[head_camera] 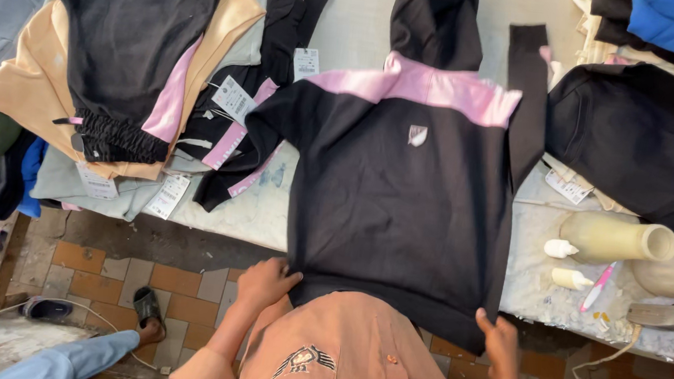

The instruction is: The person scrubs the pink trim and hood of a black hoodie with a toothbrush, then smooths and turns the garment over on the table. They reposition the hoodie, press it flat, and later hold a rotary tool while handling the garment.

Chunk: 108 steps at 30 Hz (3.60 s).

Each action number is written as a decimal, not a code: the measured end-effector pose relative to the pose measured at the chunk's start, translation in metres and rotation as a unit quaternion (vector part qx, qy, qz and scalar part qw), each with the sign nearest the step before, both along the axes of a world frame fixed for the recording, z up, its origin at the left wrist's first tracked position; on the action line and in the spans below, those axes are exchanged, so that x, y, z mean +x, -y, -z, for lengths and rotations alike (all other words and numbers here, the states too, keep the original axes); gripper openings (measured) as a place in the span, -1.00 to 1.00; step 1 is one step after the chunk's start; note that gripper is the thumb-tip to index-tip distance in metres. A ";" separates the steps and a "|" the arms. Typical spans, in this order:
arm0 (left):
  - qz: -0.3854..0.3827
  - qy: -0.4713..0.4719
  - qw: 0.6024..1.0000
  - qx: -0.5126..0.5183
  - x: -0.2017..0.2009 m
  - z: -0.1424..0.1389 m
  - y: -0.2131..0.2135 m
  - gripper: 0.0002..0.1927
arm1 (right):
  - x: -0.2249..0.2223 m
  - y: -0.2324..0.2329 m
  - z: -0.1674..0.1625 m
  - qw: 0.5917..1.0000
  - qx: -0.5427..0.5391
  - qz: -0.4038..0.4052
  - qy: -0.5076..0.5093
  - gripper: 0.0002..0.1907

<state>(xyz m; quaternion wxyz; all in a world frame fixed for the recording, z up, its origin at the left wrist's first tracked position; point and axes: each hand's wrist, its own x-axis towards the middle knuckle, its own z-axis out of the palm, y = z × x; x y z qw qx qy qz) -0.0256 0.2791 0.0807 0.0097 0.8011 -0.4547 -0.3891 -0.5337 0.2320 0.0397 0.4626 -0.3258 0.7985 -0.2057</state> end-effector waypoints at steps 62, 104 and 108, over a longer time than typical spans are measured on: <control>0.382 -0.085 0.831 -0.395 -0.096 -0.041 0.168 -0.09 | 0.045 0.053 -0.045 0.906 -0.193 -0.013 -0.376 -0.60; 0.298 -0.066 0.835 -0.458 -0.304 -0.030 0.292 -0.17 | -0.168 0.380 -0.199 0.660 -0.559 0.156 0.477 -0.53; 0.329 -0.038 0.840 -0.429 -0.313 -0.008 0.308 -0.04 | -0.157 0.365 -0.216 0.710 -0.568 -0.009 0.416 -0.46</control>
